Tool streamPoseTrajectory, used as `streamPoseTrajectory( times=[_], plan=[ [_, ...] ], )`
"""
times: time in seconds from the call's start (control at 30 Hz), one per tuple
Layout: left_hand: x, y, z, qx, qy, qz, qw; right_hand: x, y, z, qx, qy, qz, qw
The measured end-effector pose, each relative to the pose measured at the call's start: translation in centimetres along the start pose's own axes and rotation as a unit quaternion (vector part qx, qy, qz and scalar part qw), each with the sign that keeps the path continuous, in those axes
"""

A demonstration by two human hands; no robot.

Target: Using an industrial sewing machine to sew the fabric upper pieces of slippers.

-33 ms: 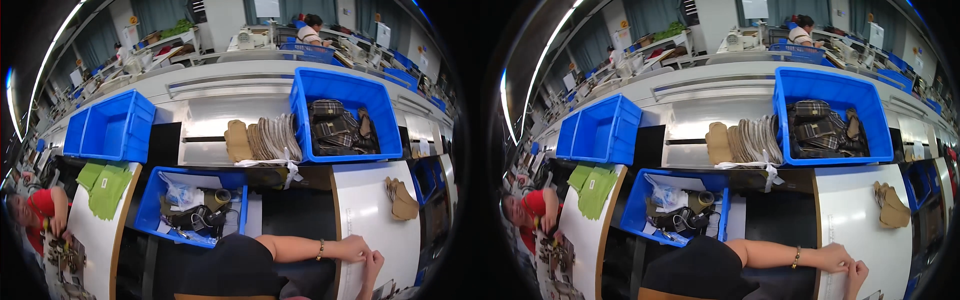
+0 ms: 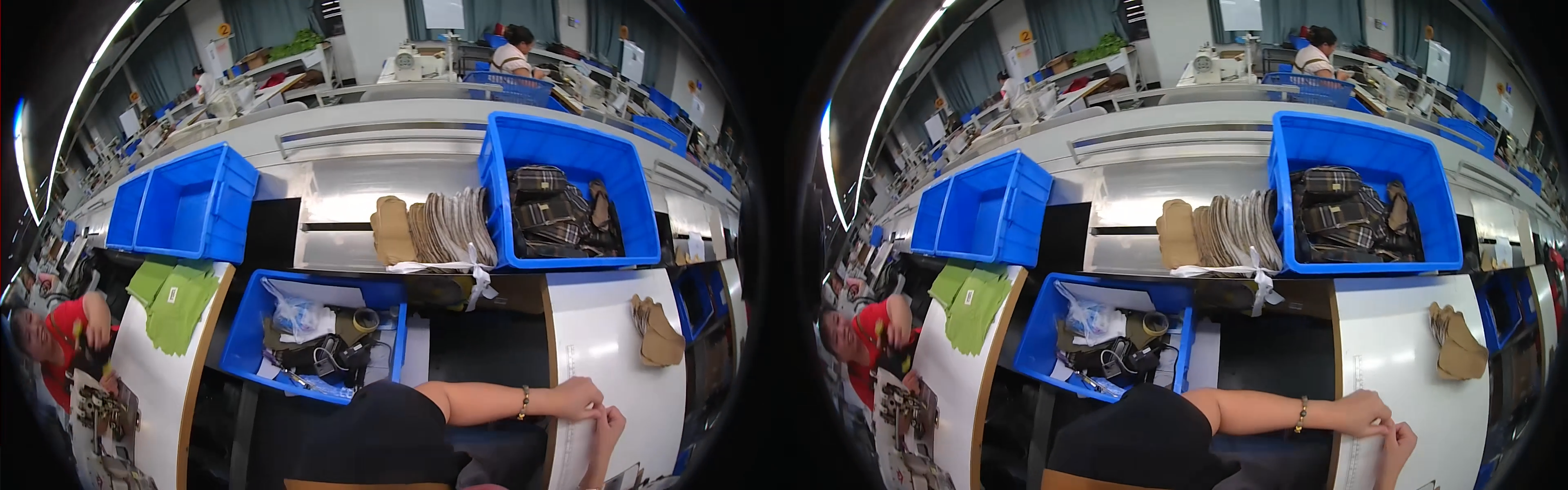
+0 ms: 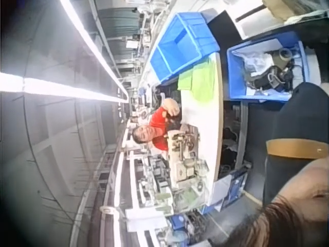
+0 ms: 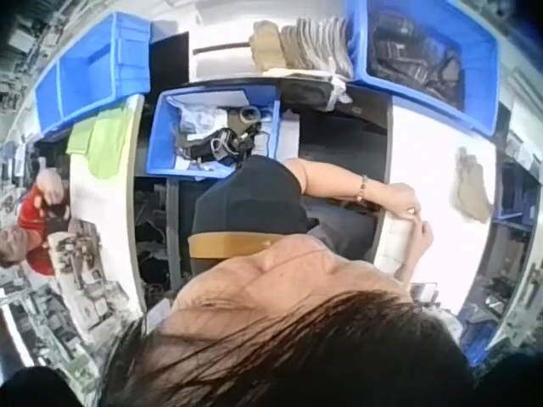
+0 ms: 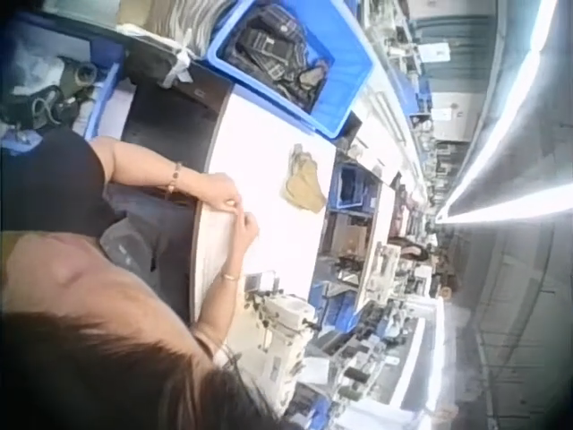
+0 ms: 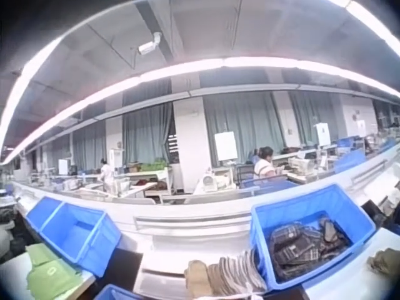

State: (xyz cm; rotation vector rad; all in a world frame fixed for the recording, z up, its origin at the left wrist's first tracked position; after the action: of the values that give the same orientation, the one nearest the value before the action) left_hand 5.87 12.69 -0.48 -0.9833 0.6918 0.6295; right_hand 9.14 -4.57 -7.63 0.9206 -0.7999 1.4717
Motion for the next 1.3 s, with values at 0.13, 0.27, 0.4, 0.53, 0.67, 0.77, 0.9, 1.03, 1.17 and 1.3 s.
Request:
streamPoseTrajectory(
  times=[0.13, 0.27, 0.4, 0.53, 0.67, 0.77, 0.9, 1.03, 1.17, 1.3],
  plan=[
    [3.3, 0.0, 4.3, -0.117, -0.066, 0.060, 0.989, 3.8, -2.4, -4.8, -0.035, 0.020, 0.100, 0.994],
    [1.8, 0.7, 4.1, -0.140, -0.123, -0.001, 0.983, 7.0, 0.6, -6.3, -0.017, 0.029, 0.111, 0.993],
    [1.8, 0.2, 3.7, -0.135, -0.137, -0.003, 0.981, 5.9, 0.4, -6.0, 0.034, -0.016, 0.081, 0.996],
    [1.8, 0.7, 4.4, -0.166, -0.126, -0.019, 0.978, 6.2, -0.1, -6.5, 0.051, -0.053, 0.083, 0.994],
    [0.6, 0.5, 4.9, -0.201, -0.117, -0.056, 0.971, 5.6, -0.1, -5.8, 0.061, -0.046, 0.081, 0.994],
    [1.8, 0.4, 4.5, -0.196, -0.087, -0.018, 0.977, 4.7, -0.6, -5.8, 0.059, -0.053, 0.060, 0.995],
    [2.4, 0.4, 4.2, -0.178, -0.098, -0.008, 0.979, 4.6, -0.6, -5.8, 0.055, -0.040, 0.069, 0.995],
    [2.6, 0.3, 4.1, -0.178, -0.098, -0.013, 0.979, 4.7, -0.7, -5.8, 0.047, -0.036, 0.070, 0.996],
    [2.3, 0.5, 4.3, -0.171, -0.111, -0.036, 0.978, 4.5, -0.8, -5.9, 0.059, -0.049, 0.075, 0.994],
    [2.5, 0.6, 3.9, -0.146, -0.103, -0.002, 0.984, 5.3, -0.2, -6.1, 0.063, -0.049, 0.076, 0.994]
  ],
)
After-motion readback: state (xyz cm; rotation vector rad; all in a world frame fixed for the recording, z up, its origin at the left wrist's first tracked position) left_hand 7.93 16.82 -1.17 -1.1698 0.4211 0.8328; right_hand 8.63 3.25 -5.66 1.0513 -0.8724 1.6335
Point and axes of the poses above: each hand's wrist, its own y-axis away from the middle knuckle, its own z-axis out of the back of the hand, x = y × z, the point moved 10 cm from there along -y, towards the middle knuckle, and after that the axes turned 5 degrees about -z, right-handed, at the moved point
